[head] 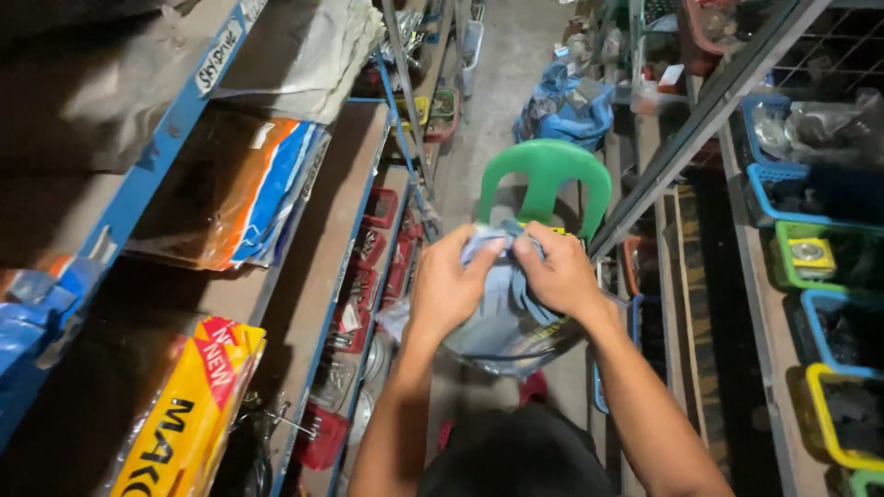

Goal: The person wipes the surface of several packaged items, including a bicycle cable and a black box, using a blue cloth. The person handles the items one at a time, turning them over to wipe different sides while standing in a narrow aisle between shelves.

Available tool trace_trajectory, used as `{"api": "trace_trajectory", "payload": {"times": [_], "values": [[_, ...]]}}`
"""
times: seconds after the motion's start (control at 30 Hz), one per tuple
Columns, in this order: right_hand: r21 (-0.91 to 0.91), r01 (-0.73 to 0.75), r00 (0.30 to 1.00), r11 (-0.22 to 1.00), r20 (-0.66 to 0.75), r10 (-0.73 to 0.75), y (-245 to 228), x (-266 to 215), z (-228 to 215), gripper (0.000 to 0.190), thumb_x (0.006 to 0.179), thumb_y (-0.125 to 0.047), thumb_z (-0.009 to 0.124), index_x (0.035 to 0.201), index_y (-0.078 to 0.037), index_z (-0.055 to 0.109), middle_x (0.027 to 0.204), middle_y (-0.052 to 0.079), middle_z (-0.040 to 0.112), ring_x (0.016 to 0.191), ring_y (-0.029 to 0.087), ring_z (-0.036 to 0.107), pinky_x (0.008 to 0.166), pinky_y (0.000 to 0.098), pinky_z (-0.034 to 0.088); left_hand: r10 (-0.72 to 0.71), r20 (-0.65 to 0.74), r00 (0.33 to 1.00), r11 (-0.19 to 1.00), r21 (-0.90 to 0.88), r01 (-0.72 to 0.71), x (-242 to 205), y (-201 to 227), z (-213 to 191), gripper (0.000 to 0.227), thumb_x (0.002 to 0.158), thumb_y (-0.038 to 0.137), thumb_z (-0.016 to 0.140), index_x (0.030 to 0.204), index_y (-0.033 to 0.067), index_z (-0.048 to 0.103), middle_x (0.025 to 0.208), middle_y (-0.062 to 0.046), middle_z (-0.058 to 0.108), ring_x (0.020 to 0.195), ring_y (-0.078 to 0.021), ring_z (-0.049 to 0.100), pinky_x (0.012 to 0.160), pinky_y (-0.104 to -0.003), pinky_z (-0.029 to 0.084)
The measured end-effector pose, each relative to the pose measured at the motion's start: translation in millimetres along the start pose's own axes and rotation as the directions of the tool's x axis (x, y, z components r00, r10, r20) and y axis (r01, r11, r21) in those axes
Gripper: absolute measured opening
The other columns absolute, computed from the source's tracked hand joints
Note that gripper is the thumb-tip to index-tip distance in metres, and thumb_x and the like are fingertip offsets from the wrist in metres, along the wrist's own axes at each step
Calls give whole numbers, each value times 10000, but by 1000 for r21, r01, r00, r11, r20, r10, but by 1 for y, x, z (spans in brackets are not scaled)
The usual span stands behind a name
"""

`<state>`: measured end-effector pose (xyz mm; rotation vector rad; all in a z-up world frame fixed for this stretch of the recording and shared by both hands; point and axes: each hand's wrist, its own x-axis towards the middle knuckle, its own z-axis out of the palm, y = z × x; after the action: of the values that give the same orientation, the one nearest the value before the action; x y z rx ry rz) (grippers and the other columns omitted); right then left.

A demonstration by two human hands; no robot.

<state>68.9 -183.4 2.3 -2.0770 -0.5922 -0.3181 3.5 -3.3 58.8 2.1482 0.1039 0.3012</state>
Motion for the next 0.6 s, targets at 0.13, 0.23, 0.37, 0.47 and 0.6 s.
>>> {"api": "trace_trajectory", "payload": {"times": [0.13, 0.23, 0.37, 0.47, 0.6], "values": [[190, -14, 919, 982, 389, -62, -40, -9, -23, 408, 904, -214, 634, 1258, -26, 559, 985, 307, 682, 924, 447, 675, 843, 576, 498, 58, -161, 985, 989, -127, -79, -23, -15, -22, 214, 899, 304, 771, 763, 185, 658, 581, -57, 601, 588, -226, 610, 593, -340, 470], [161, -85, 881, 983, 473, -1, -40, -21, -23, 414, 822, -87, 754, 1197, -28, 591, 950, 259, 724, 882, 391, 686, 819, 545, 522, 110, -189, 976, 961, -230, -153, -36, -30, -40, 121, 926, 237, 754, 827, 185, 708, 632, -52, 651, 644, -131, 587, 637, -308, 495], [169, -102, 932, 980, 361, 35, -27, -39, -9, 236, 826, -64, 769, 1042, -91, 677, 705, 60, 671, 703, 161, 597, 684, 364, 523, 223, -189, 956, 889, -364, -279, -46, -34, -40, 43, 933, 142, 742, 940, 169, 775, 874, -61, 780, 846, -259, 762, 773, -343, 563], [168, 11, 962, 986, 268, -57, -44, -46, 2, 195, 863, -75, 762, 1016, -57, 642, 688, 153, 609, 641, 241, 586, 648, 406, 504, 214, -157, 964, 908, -332, -256, -53, -44, -39, 21, 926, 156, 762, 943, 162, 772, 749, -85, 719, 718, -186, 682, 691, -346, 533], [131, 81, 974, 988, 198, -106, -58, -49, 14, 133, 886, -135, 785, 933, -117, 661, 658, 89, 581, 598, 294, 609, 623, 382, 505, 314, -153, 937, 878, -328, -348, -57, -29, -42, 74, 937, 135, 734, 864, 124, 738, 743, -93, 699, 691, -303, 689, 681, -356, 527]]}}
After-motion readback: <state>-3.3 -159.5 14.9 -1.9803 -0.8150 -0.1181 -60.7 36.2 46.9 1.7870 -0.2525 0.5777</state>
